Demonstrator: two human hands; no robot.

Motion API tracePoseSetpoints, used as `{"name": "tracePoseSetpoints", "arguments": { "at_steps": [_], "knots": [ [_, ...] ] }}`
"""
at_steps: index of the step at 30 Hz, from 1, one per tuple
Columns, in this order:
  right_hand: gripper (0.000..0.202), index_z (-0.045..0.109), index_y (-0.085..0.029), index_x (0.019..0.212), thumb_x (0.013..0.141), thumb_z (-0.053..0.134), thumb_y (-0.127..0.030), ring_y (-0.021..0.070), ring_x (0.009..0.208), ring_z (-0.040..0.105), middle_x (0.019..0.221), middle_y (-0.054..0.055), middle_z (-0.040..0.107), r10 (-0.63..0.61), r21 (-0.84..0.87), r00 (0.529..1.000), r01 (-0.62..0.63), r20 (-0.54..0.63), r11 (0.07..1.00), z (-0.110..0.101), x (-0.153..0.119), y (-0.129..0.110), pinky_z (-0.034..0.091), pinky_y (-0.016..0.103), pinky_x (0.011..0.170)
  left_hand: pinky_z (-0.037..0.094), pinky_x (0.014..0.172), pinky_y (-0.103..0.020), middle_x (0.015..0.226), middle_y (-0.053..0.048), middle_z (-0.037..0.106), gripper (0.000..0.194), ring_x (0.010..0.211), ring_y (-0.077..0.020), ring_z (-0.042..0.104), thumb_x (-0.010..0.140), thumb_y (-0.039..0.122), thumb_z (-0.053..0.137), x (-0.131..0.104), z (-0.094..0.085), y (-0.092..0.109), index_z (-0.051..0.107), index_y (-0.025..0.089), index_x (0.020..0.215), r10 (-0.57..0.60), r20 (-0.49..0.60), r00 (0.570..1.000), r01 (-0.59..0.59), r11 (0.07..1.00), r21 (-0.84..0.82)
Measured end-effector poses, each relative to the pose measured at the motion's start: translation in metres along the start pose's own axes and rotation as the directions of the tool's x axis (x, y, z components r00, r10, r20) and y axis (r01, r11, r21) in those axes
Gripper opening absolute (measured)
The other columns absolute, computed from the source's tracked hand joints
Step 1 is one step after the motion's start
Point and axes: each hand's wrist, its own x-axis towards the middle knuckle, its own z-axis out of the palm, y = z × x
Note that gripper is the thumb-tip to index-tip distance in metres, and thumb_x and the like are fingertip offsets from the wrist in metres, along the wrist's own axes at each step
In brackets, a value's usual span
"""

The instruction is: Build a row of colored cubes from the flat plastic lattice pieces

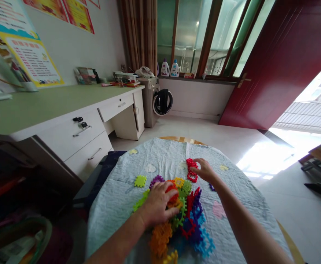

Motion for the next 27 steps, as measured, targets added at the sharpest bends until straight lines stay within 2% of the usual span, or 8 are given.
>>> {"name": "tracePoseSetpoints", "arguments": {
  "at_steps": [3, 6, 11, 15, 18, 20, 24, 27],
  "knots": [
    [0.081, 0.041, -0.018, 0.147, 0.074, 0.067, -0.045, 0.0347, 0.132, 0.041, 0.148, 0.018, 0.041, 0.15, -0.096, 0.988, -0.147, 0.029, 0.985, 0.024, 0.038, 0.012, 0.036, 0.046, 0.103, 0.027, 0.114, -0.057, 0.143, -0.008, 0.047, 0.061, 0.133, -0.0346, 0.039, 0.075, 0.052, 0.069, -0.032, 0.017, 0.016, 0.056, 0.031, 0.13, 0.019, -0.055, 0.998, -0.013, 0.995, 0.098],
    [0.094, 0.037, -0.024, 0.149, 0.066, 0.074, -0.047, 0.0378, 0.133, 0.038, 0.149, 0.015, 0.038, 0.181, -0.16, 0.977, -0.162, 0.111, 0.974, 0.045, 0.048, 0.014, 0.036, 0.048, 0.101, 0.028, 0.114, -0.055, 0.147, -0.008, 0.045, 0.075, 0.133, -0.0343, 0.039, 0.07, 0.052, 0.073, -0.061, 0.042, 0.016, 0.048, 0.031, 0.138, 0.072, -0.051, 0.996, -0.063, 0.983, 0.172],
    [0.074, 0.05, -0.027, 0.137, 0.066, 0.069, -0.026, 0.0363, 0.119, 0.046, 0.136, 0.015, 0.046, 0.153, -0.165, 0.981, -0.133, 0.116, 0.977, 0.06, 0.03, 0.012, 0.041, 0.045, 0.091, 0.022, 0.115, -0.058, 0.13, -0.008, 0.059, 0.091, 0.122, -0.0334, 0.047, 0.065, 0.063, 0.072, -0.098, 0.077, 0.001, 0.042, 0.03, 0.144, 0.225, -0.163, 0.961, -0.163, 0.932, 0.325],
    [0.066, 0.055, -0.024, 0.13, 0.064, 0.064, -0.018, 0.031, 0.111, 0.049, 0.125, 0.013, 0.05, 0.128, -0.128, 0.986, -0.114, 0.105, 0.985, 0.061, 0.011, 0.012, 0.041, 0.039, 0.087, 0.02, 0.116, -0.052, 0.139, -0.008, 0.052, 0.078, 0.126, -0.0308, 0.044, 0.072, 0.056, 0.069, -0.114, 0.076, 0.005, 0.045, 0.029, 0.141, 0.277, -0.266, 0.923, -0.159, 0.906, 0.393],
    [0.054, 0.062, -0.022, 0.12, 0.065, 0.062, -0.018, 0.0234, 0.1, 0.054, 0.114, 0.01, 0.054, 0.082, -0.062, 0.988, -0.074, 0.132, 0.995, 0.053, -0.006, 0.012, 0.043, 0.034, 0.085, 0.025, 0.115, -0.047, 0.144, -0.008, 0.047, 0.073, 0.13, -0.0291, 0.041, 0.075, 0.038, 0.069, -0.118, 0.071, 0.014, 0.043, 0.029, 0.143, 0.206, -0.341, 0.917, -0.063, 0.921, 0.384],
    [0.046, 0.065, -0.021, 0.113, 0.067, 0.06, -0.017, 0.0185, 0.092, 0.056, 0.109, 0.007, 0.057, 0.023, 0.027, 0.986, -0.028, 0.163, 0.999, 0.044, -0.019, 0.009, 0.045, 0.03, 0.082, 0.026, 0.114, -0.049, 0.148, -0.009, 0.041, 0.077, 0.134, -0.0316, 0.037, 0.075, 0.032, 0.069, -0.118, 0.072, 0.016, 0.039, 0.03, 0.145, 0.107, -0.433, 0.895, 0.055, 0.937, 0.346],
    [0.045, 0.066, -0.021, 0.11, 0.066, 0.058, -0.014, 0.0171, 0.093, 0.058, 0.108, 0.005, 0.059, -0.226, 0.343, 0.962, 0.163, 0.153, 0.925, 0.029, -0.05, -0.016, 0.047, 0.03, 0.084, 0.028, 0.111, -0.059, 0.157, -0.016, 0.022, 0.098, 0.142, -0.0431, 0.022, 0.067, 0.05, 0.076, -0.112, 0.078, 0.004, 0.03, 0.025, 0.15, -0.224, -0.531, 0.817, 0.355, 0.922, 0.157],
    [0.053, 0.066, -0.024, 0.113, 0.064, 0.056, -0.01, 0.0171, 0.099, 0.059, 0.113, 0.004, 0.06, -0.441, 0.435, 0.883, 0.336, 0.165, 0.835, 0.033, -0.074, -0.047, 0.046, 0.032, 0.091, 0.026, 0.109, -0.064, 0.155, -0.021, 0.025, 0.111, 0.141, -0.0467, 0.023, 0.058, 0.062, 0.077, -0.108, 0.081, -0.015, 0.03, 0.021, 0.149, -0.401, -0.478, 0.782, 0.49, 0.869, 0.072]
  ]
}}
